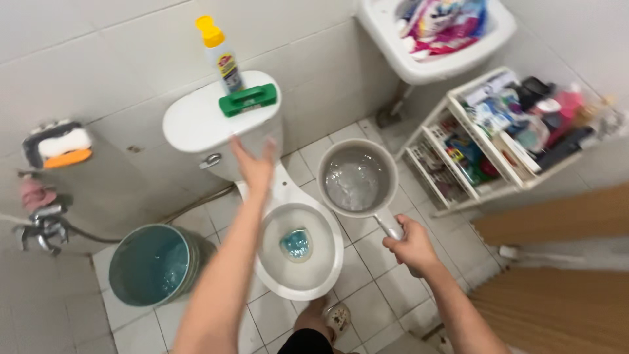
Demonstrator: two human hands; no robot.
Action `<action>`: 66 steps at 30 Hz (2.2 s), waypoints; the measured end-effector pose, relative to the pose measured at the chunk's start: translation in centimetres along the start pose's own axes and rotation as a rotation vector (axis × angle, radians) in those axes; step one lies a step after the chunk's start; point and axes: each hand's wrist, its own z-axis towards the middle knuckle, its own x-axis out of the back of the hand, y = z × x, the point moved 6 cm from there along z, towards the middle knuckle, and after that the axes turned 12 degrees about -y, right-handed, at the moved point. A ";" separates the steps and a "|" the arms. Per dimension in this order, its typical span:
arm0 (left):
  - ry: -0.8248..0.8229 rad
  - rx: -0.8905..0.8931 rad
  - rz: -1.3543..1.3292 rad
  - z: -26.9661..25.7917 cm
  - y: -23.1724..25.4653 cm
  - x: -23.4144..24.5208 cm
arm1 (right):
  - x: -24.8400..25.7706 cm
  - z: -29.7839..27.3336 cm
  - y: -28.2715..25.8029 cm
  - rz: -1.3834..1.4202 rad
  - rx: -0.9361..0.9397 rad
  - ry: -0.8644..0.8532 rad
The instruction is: The person prepares a cleaning solution by mixing water and detergent in a pot, then pours it into the toilet bowl. They use a green scrub brush to scrub the toilet seat and lid repeatedly, rinsing the brush in the pot between scrubs.
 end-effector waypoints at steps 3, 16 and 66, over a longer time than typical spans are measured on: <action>0.118 -0.138 -0.004 7.6 0.5 4.0 | 0.9 3.2 -1.1 0.114 0.068 -0.044; 0.212 0.370 -0.134 4.1 -6.3 9.1 | -8.4 19.7 -17.5 -0.229 0.149 -0.413; 0.321 -0.219 0.512 18.6 9.5 2.1 | -3.8 41.4 -44.6 -0.035 1.314 -0.277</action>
